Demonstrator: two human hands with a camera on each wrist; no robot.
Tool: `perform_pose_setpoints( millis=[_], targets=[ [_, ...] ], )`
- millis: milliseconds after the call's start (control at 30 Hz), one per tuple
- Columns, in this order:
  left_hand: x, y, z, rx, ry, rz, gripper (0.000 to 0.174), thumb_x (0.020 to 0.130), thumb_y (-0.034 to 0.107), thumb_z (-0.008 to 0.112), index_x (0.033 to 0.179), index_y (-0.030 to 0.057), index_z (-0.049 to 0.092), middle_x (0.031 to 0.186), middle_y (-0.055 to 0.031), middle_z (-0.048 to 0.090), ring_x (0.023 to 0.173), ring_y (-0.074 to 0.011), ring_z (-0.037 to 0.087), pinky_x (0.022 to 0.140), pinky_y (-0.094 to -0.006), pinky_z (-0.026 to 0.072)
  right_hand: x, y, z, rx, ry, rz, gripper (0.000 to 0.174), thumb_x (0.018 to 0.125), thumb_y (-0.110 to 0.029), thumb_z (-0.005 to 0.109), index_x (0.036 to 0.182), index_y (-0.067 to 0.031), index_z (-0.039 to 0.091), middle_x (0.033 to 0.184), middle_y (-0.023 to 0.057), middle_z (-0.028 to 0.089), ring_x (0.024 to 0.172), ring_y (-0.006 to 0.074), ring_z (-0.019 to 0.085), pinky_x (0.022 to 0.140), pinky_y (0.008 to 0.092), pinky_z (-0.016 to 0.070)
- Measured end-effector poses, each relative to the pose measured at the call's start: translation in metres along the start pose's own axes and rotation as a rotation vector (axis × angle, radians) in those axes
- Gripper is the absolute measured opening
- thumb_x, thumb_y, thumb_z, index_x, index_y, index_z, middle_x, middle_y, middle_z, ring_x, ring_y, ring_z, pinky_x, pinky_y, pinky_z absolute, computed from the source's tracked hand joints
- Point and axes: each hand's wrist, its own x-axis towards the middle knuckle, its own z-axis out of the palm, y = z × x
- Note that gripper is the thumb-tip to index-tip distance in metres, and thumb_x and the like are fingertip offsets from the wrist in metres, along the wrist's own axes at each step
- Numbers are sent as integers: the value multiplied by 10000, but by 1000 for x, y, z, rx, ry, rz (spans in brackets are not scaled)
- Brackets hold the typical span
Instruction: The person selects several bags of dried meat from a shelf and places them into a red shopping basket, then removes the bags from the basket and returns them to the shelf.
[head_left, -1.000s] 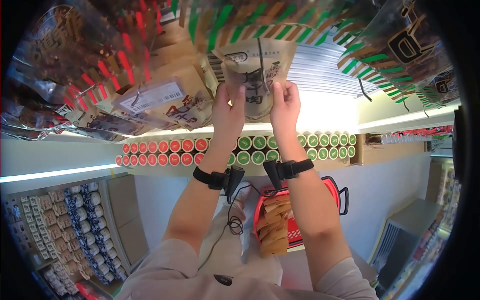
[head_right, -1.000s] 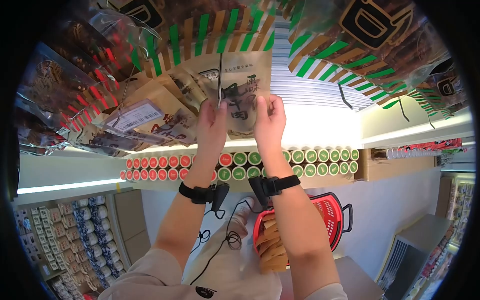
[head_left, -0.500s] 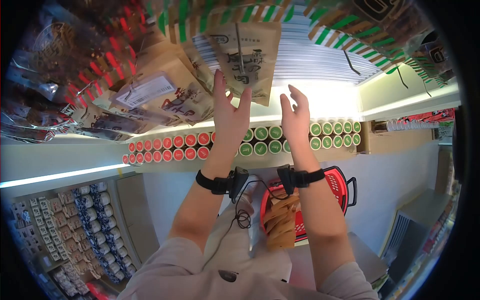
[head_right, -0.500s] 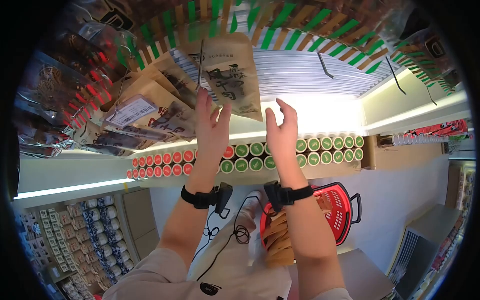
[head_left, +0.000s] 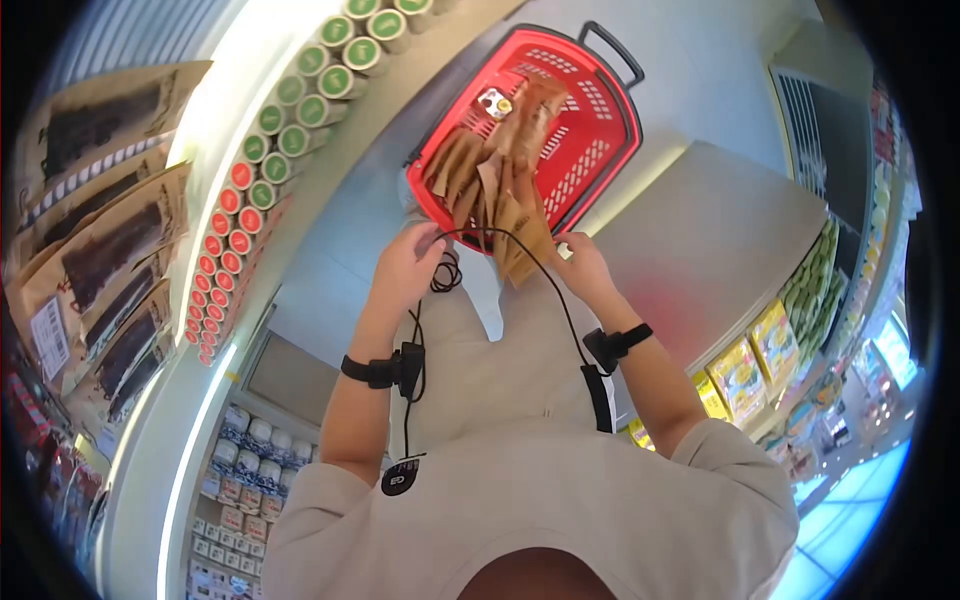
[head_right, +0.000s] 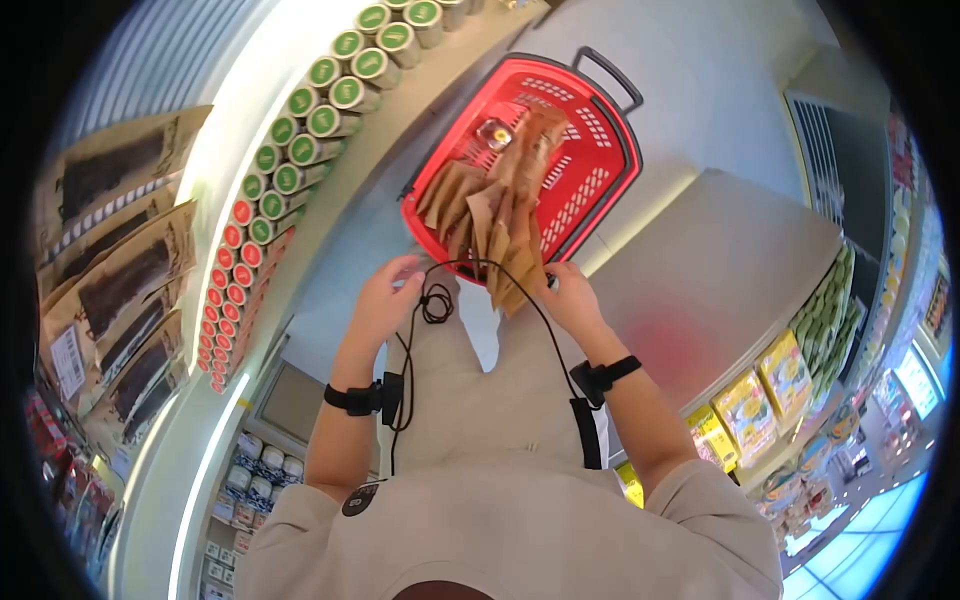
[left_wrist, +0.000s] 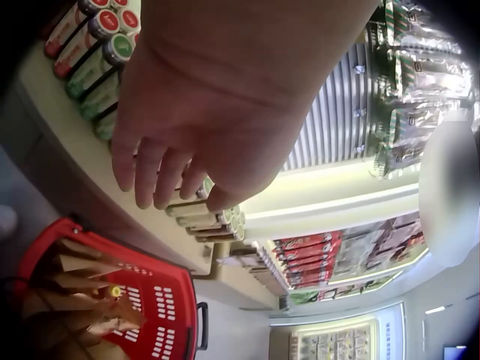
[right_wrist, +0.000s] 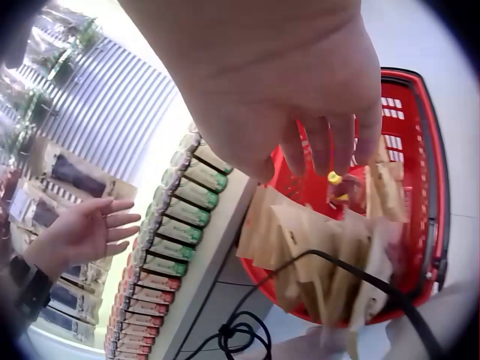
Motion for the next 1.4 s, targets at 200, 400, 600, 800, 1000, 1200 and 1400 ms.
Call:
perform_pose_setpoints(
  millis=[200, 400, 600, 800, 1000, 1200, 1400],
  targets=[
    [4, 10, 81, 366, -178, -124, 357, 836, 240, 622, 1093, -5, 586, 1022, -182, 640, 952, -297, 619, 800, -360, 489, -16, 34, 27, 28, -10, 94, 475, 794, -391, 644, 1085, -21, 581, 1093, 182, 591, 998, 352, 582, 828, 417, 476],
    [13, 26, 123, 628, -171, 148, 357, 822, 249, 636, 1066, -7, 590, 1006, -183, 628, 901, -328, 607, 778, -384, 479, 20, 43, 53, 130, -151, 261, 430, 841, -399, 553, 862, 22, 643, 808, 201, 656, 829, 360, 633, 751, 425, 494],
    [-2, 46, 134, 421, -324, 278, 548, 750, 276, 722, 1180, -5, 531, 1103, -180, 601, 999, -327, 577, 848, -376, 460, 9, 46, 18, 593, -95, 349, 349, 860, -235, 461, 783, 52, 644, 712, 192, 647, 703, 254, 658, 639, 351, 506],
    [-26, 72, 111, 403, -256, 530, 935, 596, 355, 824, 1354, 35, 381, 1263, -147, 531, 1133, -311, 518, 951, -390, 405, -46, -14, -97, 1091, -76, 446, 306, 863, -190, 453, 808, 41, 646, 806, 154, 680, 708, 188, 659, 642, 286, 513],
    [-4, 99, 94, 172, -113, 689, 918, 611, 339, 817, 1363, 44, 381, 1259, -141, 535, 1144, -318, 510, 976, -395, 385, -66, -94, -174, 1366, -314, 162, 287, 870, -153, 441, 763, 47, 616, 853, 204, 675, 754, 235, 674, 680, 278, 531],
    [9, 176, 31, 99, 271, 1200, 778, 682, 234, 766, 1324, -15, 403, 1228, -170, 542, 1131, -344, 513, 953, -400, 402, -63, -171, -206, 1364, -468, -112, 293, 854, -156, 453, 918, 91, 597, 726, 210, 655, 597, 255, 649, 570, 330, 541],
    [2, 177, -24, -400, 289, 980, 683, 691, 160, 769, 1268, -25, 453, 1145, -164, 581, 1016, -261, 595, 872, -359, 472, -54, -301, -201, 1511, -740, -301, 343, 890, -221, 448, 940, 88, 588, 736, 168, 655, 658, 242, 644, 626, 317, 525]
  ],
)
